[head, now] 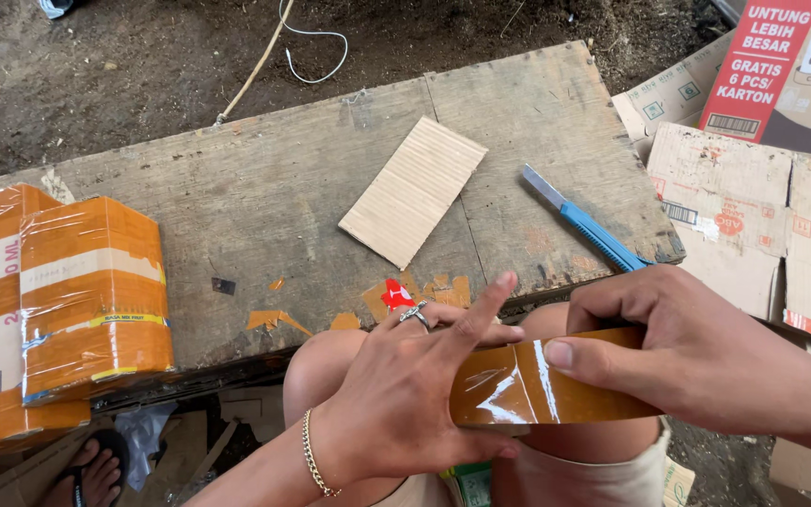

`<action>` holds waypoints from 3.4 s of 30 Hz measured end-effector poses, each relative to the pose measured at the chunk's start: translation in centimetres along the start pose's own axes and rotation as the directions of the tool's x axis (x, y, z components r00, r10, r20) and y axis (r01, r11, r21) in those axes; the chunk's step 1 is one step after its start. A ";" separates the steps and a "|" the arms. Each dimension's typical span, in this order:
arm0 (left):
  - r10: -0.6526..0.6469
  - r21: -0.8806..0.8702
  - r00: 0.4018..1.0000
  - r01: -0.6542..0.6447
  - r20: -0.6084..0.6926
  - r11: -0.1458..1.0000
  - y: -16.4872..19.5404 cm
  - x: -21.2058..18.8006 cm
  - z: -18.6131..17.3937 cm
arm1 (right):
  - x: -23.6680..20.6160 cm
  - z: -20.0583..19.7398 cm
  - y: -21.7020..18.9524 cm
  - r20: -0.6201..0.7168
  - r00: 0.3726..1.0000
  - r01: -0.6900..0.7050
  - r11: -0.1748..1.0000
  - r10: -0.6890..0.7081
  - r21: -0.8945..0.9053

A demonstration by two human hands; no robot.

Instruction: The person cuts a piece of cardboard with a utility knife, folds it into a rectangular box shape, and secures the seams with brown packing tape. They then place a wrapped item inside the box and continue taping it shut.

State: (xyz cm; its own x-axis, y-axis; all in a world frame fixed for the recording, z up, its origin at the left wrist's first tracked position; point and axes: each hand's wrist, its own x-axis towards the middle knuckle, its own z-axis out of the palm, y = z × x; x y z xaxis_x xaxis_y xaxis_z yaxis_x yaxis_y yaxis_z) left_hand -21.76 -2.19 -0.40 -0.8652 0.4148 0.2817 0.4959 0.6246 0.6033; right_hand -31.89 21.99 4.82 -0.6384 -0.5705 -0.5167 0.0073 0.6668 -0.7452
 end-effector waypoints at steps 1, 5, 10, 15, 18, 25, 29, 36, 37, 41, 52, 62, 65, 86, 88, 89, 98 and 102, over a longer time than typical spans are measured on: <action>-0.002 -0.001 1.000 0.002 -0.008 1.000 -0.3 0.2 -0.1 | 0.2 -0.1 -0.1 0.000 1.000 -0.025 1.000 0.025 0.001; 0.019 -0.034 0.997 -0.022 -0.079 0.999 -1.7 0.3 -0.5 | 1.6 -0.4 -0.1 -0.037 0.963 -0.270 0.961 0.268 -0.055; -0.038 -0.038 0.999 0.037 -0.029 0.999 -3.4 0.2 -0.1 | 3.4 -0.5 1.2 -0.015 0.998 -0.062 0.992 0.061 -0.106; -0.080 -0.078 0.997 0.082 0.022 0.994 -4.2 1.0 1.0 | 4.1 -0.7 2.8 -0.026 0.956 -0.294 0.953 0.292 -0.074; -0.017 -0.109 0.999 0.014 -0.033 0.994 -4.4 1.2 1.4 | 4.7 -1.7 3.8 0.041 0.952 -0.299 0.949 0.304 -0.098; 0.021 -0.064 0.995 -0.027 -0.098 0.998 -7.1 1.9 2.1 | 8.1 -2.5 7.4 0.091 0.980 -0.168 0.982 0.175 -0.084; 0.021 -0.083 0.995 -0.029 -0.094 0.996 -9.1 2.5 2.2 | 10.9 -2.4 10.2 0.144 0.962 -0.233 0.972 0.232 -0.010; 0.015 -0.035 0.996 -0.019 -0.092 0.999 -11.4 5.3 4.0 | 15.1 -2.9 15.4 0.152 0.983 -0.124 0.981 0.102 0.148; 0.013 -0.036 0.996 -0.016 -0.087 0.999 -11.6 5.6 4.1 | 15.6 -2.9 15.9 0.162 0.983 -0.118 0.972 0.086 0.202; -0.020 -0.038 0.996 0.017 -0.083 0.999 -11.4 6.3 4.6 | 17.0 -2.9 16.9 0.212 0.972 -0.163 0.947 0.104 0.279; 0.093 0.389 0.972 -0.172 0.215 0.905 -8.4 6.6 5.3 | 15.8 -1.8 16.5 0.163 0.970 0.133 0.955 -0.180 0.266; 0.225 0.462 0.946 -0.311 0.234 0.831 -1.1 6.5 5.5 | 9.0 -2.5 16.0 0.227 0.943 0.127 0.891 -0.245 0.436; 0.043 0.674 0.983 -0.153 0.177 0.723 2.5 6.5 5.9 | 6.5 -2.5 16.4 0.197 0.958 0.117 0.910 -0.210 0.397; -0.093 0.292 0.980 0.038 0.178 0.956 41.4 4.6 -6.3 | -30.6 -7.1 7.8 0.033 0.939 0.271 0.795 -0.342 0.542; 0.001 0.191 0.974 -0.045 0.226 0.981 45.3 6.3 -10.4 | -35.0 -8.6 5.7 -0.101 0.946 0.303 0.737 -0.306 0.604; -0.047 0.136 0.951 0.006 0.305 0.991 46.9 7.2 -12.3 | -37.2 -9.3 5.0 -0.166 0.935 0.347 0.707 -0.314 0.616; 0.162 0.282 0.832 -0.354 0.531 0.892 53.3 11.6 -21.1 | -47.0 -6.9 -0.3 -0.449 0.794 0.591 0.348 -0.409 0.728; 0.202 0.237 0.757 -0.427 0.621 0.872 52.7 13.7 -24.4 | -47.6 -4.8 -3.8 -0.596 0.683 0.727 0.312 -0.422 0.612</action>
State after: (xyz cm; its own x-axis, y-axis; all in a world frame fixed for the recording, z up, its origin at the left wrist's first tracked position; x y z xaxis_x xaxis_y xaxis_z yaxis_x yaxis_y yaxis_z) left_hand -9.25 20.28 53.44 -0.5087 0.8513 -0.1286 0.8200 0.5246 0.2290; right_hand -5.19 48.89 34.27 -0.8982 -0.3848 0.2127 0.0090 -0.4998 -0.8661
